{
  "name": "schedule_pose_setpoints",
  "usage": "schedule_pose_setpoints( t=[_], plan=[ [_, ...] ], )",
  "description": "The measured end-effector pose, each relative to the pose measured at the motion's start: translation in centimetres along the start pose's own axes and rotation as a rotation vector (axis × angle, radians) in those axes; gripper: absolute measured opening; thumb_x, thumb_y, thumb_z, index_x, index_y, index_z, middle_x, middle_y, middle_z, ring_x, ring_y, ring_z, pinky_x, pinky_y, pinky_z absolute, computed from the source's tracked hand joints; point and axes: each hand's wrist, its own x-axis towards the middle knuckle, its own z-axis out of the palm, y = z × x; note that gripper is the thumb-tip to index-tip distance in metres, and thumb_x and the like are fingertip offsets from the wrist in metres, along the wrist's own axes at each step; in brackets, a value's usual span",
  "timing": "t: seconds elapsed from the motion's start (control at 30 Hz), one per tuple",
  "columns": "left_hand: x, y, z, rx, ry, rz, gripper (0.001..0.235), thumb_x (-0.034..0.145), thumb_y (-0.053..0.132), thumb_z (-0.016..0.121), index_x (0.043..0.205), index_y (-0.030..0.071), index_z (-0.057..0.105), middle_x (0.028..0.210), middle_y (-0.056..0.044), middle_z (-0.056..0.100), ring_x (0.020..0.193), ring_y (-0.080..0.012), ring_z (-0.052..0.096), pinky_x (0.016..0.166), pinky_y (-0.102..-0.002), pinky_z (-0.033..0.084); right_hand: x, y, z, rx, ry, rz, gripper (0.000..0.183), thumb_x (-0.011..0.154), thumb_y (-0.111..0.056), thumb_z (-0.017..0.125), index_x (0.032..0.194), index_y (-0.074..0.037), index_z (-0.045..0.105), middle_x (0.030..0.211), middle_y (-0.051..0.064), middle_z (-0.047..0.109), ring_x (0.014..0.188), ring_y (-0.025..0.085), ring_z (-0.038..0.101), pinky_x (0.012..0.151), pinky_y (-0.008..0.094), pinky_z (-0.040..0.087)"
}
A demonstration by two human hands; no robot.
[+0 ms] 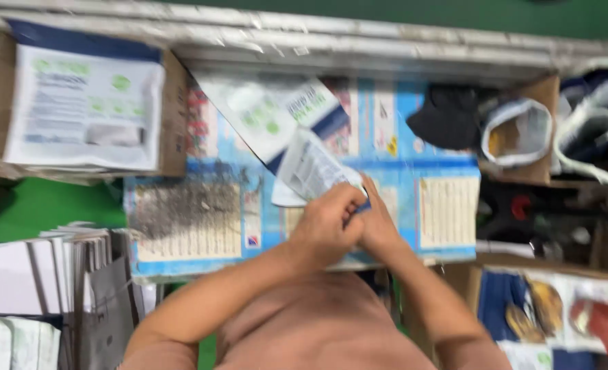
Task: The person picks up a black fabric face mask from the conveyor, folds it, and slides it into a printed plastic pouch with a blue header, then places the filled pouch on a stack. They repeat this packing cycle with masks and pouches one at a time.
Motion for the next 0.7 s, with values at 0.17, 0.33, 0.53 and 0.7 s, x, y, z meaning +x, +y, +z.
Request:
schedule_pose_setpoints(
  t=[0.17, 0.33, 0.53, 0.7],
  plan=[
    [-0.3, -1.2, 0.6, -0.053, 0.051, 0.057, 0.021, 0.088, -0.004, 0.066, 0.108, 0.001, 0.061, 0.088, -0.007, 0.066, 0.076, -0.0091, 0.062, 0.064, -0.026, 0.054, 0.9, 3.3, -4.7, -0.324, -0.237, -0.278, 0.039, 0.075, -0.004, 0.074, 0.114, -0.001, 0.071, 0.110, 0.011, 0.073, 0.105, 0.023, 0.069, 0.092, 0.035, 0.055],
    [1.0, 3.8, -1.3, 0.215, -0.131, 0.215, 0.022, 0.091, -0.001, 0.070, 0.109, 0.003, 0.056, 0.088, -0.011, 0.063, 0.073, -0.0208, 0.064, 0.071, -0.033, 0.057, 0.8, 3.3, -4.0, 0.502, -0.255, 0.162, 0.021, 0.110, -0.005, 0.046, 0.128, 0.006, 0.050, 0.110, 0.007, 0.042, 0.099, 0.021, 0.039, 0.084, 0.032, 0.035],
    [3.6, 5.2, -5.4, 0.600, -0.177, 0.570, 0.057, 0.083, 0.037, 0.084, 0.123, 0.003, 0.063, 0.105, -0.017, 0.071, 0.094, -0.0398, 0.070, 0.086, -0.047, 0.053, -1.3, -5.1, -4.5, -0.181, -0.339, -0.403, 0.021, 0.092, -0.001, 0.061, 0.110, 0.000, 0.072, 0.121, 0.013, 0.068, 0.109, 0.029, 0.068, 0.093, 0.038, 0.053],
    [3.3, 7.2, -6.1, 0.427, -0.399, 0.328, 0.050, 0.083, 0.034, 0.078, 0.123, 0.007, 0.067, 0.102, -0.017, 0.074, 0.088, -0.0386, 0.071, 0.076, -0.045, 0.055, -3.4, -6.2, -3.7, -0.480, 0.060, -0.385, 0.025, 0.076, -0.001, 0.084, 0.099, -0.007, 0.076, 0.098, 0.004, 0.072, 0.084, 0.016, 0.071, 0.076, 0.026, 0.055]
  ],
)
